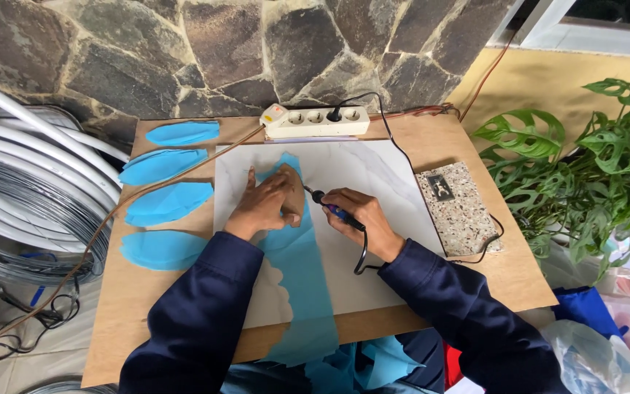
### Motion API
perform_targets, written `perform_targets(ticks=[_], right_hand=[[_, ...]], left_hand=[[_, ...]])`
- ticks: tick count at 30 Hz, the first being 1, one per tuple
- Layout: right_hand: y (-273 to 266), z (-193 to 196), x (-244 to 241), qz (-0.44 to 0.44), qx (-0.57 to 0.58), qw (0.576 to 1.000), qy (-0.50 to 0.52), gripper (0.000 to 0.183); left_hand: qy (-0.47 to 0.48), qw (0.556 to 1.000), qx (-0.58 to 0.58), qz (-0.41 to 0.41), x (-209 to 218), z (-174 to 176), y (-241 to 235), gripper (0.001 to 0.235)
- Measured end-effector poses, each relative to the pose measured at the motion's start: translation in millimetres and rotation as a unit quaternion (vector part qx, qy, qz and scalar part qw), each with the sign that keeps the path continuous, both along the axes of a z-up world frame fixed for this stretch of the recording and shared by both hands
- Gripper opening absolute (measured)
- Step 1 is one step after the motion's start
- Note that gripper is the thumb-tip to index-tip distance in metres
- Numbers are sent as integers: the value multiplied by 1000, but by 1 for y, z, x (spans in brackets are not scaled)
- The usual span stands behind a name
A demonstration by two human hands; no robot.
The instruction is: Using a heat tool to cut out petal-shaped pieces from blue fabric by tracing a cardboard template on a workbench.
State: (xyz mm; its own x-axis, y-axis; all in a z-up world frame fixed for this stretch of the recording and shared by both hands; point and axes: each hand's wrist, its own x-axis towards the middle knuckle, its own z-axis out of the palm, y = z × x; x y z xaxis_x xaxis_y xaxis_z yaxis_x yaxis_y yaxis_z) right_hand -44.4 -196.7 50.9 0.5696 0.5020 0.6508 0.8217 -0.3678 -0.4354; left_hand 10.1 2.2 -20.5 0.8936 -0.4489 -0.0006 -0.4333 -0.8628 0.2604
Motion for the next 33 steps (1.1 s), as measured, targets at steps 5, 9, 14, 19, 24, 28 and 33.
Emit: perform_targets(ticks=[5,9,14,19,24,28,33], right_hand=[[1,2,-6,11,-23,1000,-16,8],[5,6,-17,-1,-49,998,-41,9],[6,4,-25,3,-71,997,-37,9],[8,5,-32,5,-86,996,-32,11],[10,9,-42,-4,-97,995,-31,12],[9,11,-47,17,-103,994,-23,12],[9,7,-52,14,-104,994,-19,13]], left_hand=[[-3,1000,3,-3,1,-5,2,54],[6,1000,17,-9,2,-8,2,54],[29,999,31,-6,-9,11,3,60],[40,998,43,1,-10,12,2,64],[38,998,47,4,-7,6,2,66],[39,998,46,0,1,-8,4,69],[35,999,32,-6,2,-8,6,65]])
